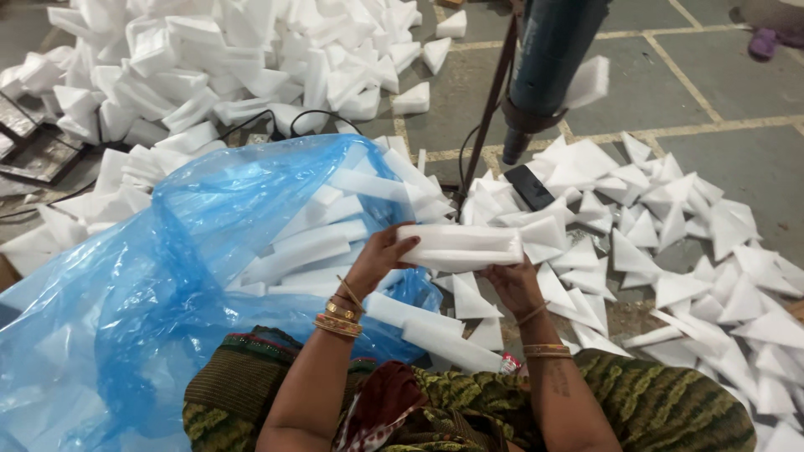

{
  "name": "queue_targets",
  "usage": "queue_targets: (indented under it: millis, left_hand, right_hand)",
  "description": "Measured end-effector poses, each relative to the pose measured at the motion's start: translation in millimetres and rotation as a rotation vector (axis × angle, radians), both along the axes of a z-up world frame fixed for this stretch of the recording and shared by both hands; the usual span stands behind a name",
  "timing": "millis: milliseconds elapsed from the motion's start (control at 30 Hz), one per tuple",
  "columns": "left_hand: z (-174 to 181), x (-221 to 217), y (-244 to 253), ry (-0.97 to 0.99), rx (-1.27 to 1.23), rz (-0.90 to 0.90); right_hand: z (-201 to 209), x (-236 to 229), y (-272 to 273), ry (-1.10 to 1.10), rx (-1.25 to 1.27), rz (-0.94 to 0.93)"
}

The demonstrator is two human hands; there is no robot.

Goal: The person sits on the floor and repeatedly picks up rectangular white foam blocks from a blue plastic bag. They place each block under a vertical cutting machine, which slices the foam into triangular pieces. The cut pieces fall onto the floor, accumulating in a pile.

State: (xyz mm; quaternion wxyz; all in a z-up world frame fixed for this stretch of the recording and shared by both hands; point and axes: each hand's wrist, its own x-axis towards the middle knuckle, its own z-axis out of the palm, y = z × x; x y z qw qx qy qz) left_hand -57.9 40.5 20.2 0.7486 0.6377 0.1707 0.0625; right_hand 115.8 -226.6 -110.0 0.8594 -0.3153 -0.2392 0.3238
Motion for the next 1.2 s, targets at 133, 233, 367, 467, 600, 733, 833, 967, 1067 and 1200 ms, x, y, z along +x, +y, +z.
queue_targets:
  millis: [133, 233, 367, 467, 600, 733, 833, 967, 1067, 1200]
  left_hand:
    - [17.5, 1.2, -14.9, -0.130, -0.041, -0.044]
    - [38.7, -1.4, -29.7, -0.128, 0.091, -0.046]
    - [56.9, -9.3, -48.5, -0.104, 0.473, -0.036]
    - [61.0, -9.3, -58.2, -0.126, 0.559, -0.016]
    - [64.1, -8.2, -59.0, -0.081, 0.428, -0.010]
    - [51.3, 3.4, -56.2, -0.092, 0.286, 0.015]
    - [37.5, 12.6, -54.6, -0.060, 0.186, 0.040]
    - [31.9, 17.9, -57.7, -0.057, 0.140, 0.039]
    - [38.6, 13.1, -66.7, -0.061, 0.229, 0.001]
    - [57.6, 5.1, -73.9, -0.118, 0.577, -0.059]
  right_hand:
    - [-0.6, 1.8, -0.1, 0.069, -0.005, -0.007]
    - [0.4, -2.4, 4.2, 0.098, 0.078, 0.041]
    - [-12.3, -3.6, 5.1, 0.106, 0.125, 0.048]
    - [-22.4, 0.9, 3.0, 0.144, 0.136, 0.093]
    - [-32.1, 3.6, 1.5, 0.170, 0.127, 0.112]
    - [-36.6, 5.2, -0.8, 0.164, 0.101, 0.132]
    - [-33.3, 2.4, -0.6, 0.186, 0.096, 0.135]
    - [-32.8, -1.8, -2.2, 0.216, 0.088, 0.132]
    - [-38.7, 1.3, -5.9, 0.216, 0.052, 0.082]
    - [-41.5, 6.7, -8.2, 0.243, 0.091, 0.100]
